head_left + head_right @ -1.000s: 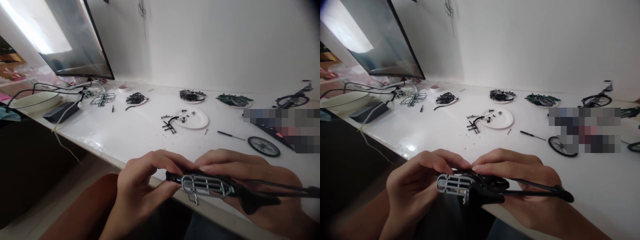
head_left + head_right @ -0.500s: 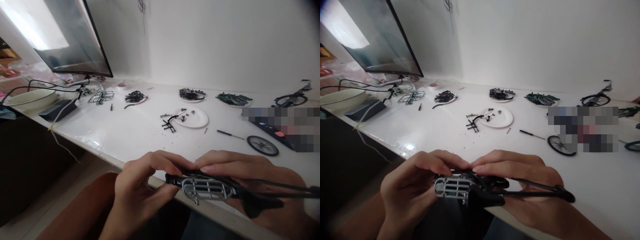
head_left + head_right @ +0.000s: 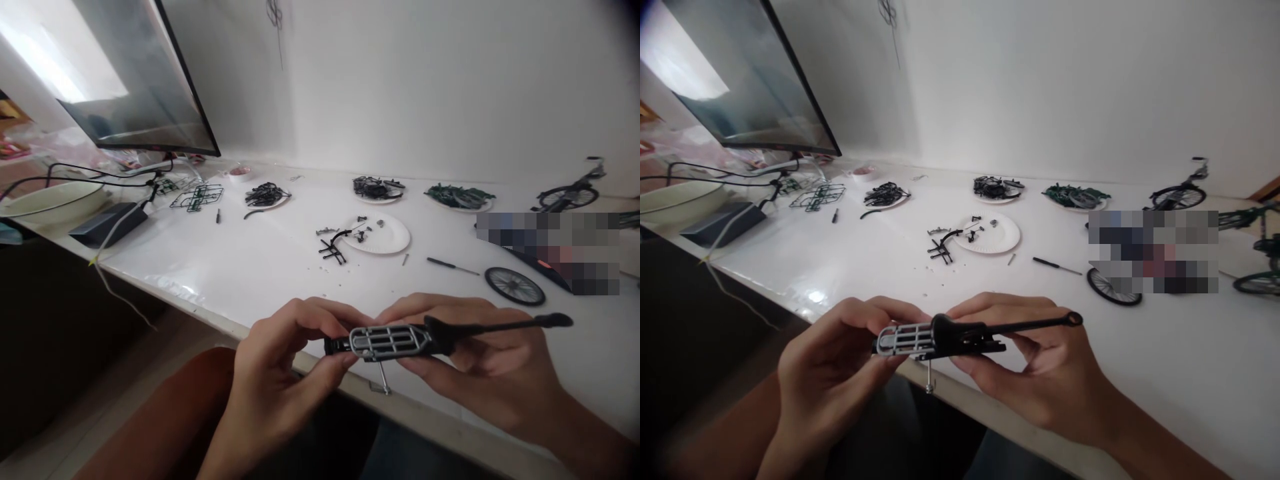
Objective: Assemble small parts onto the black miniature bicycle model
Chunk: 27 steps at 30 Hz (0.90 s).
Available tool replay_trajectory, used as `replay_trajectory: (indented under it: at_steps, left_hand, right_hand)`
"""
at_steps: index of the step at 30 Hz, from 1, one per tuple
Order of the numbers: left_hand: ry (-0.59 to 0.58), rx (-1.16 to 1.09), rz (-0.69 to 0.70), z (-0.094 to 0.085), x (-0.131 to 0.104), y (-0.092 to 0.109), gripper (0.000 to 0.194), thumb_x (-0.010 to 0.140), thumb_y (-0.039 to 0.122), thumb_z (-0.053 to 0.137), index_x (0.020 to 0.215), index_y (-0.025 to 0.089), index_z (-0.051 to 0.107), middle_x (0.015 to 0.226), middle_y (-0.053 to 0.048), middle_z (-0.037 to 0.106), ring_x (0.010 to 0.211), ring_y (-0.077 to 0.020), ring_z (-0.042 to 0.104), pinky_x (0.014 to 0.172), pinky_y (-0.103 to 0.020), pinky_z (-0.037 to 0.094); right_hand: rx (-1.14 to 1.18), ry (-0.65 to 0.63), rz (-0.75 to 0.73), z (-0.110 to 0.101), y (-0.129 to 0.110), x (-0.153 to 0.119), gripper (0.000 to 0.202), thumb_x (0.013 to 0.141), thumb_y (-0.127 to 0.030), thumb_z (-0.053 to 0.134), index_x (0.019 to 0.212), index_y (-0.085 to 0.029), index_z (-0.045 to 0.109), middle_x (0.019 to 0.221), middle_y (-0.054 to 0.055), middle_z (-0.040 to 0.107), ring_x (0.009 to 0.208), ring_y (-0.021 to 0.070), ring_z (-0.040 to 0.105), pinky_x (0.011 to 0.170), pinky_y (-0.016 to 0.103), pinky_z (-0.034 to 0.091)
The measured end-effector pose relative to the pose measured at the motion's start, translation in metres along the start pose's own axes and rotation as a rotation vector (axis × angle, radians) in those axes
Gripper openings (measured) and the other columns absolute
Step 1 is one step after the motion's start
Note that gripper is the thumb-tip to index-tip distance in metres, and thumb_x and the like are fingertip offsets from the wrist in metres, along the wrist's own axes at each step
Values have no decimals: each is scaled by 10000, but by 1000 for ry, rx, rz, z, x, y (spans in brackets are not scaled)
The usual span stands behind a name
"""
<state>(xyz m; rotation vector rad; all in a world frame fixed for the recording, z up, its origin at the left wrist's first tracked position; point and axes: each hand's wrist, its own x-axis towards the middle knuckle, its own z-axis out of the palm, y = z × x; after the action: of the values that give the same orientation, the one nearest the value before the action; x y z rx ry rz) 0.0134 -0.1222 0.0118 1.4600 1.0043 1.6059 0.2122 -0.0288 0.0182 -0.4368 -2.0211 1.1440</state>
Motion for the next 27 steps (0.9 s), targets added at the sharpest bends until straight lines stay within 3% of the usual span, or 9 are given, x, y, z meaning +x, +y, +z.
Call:
replay_trajectory:
  at_steps: [7,12,21,27]
  left_hand:
    - [-13,-8,-55,-2,-5,-2,207,891,58,668,995,219,591,1105,-57,706,1014,-202,692,872,-313,592]
    - [11,69,-88,2,-8,-4,473,716,106,860,1067,277,592,1157,-43,677,1071,-238,666,930,-346,573]
    - [52,270,-32,6,-11,-5,524,742,64,805,1173,284,603,1158,-39,679,1086,-242,663,928,-328,570]
    - [106,288,51,11,-4,-15,545,753,61,785,1215,266,583,1167,-46,672,1096,-227,666,959,-327,582]
  right_hand:
    - [2,0,19,1,-3,2,320,779,-28,718,988,-267,756,979,9,758,840,149,728,688,191,615]
    - [-2,22,71,-1,-1,0,358,781,-41,720,1041,-285,750,963,9,750,835,162,725,693,209,620]
    - [-10,27,85,1,-3,4,275,790,-74,719,983,-265,761,904,13,744,809,168,729,674,206,622]
    - [-89,169,-41,8,10,-1,447,775,-35,725,1063,-376,738,997,-59,761,861,141,742,718,198,636]
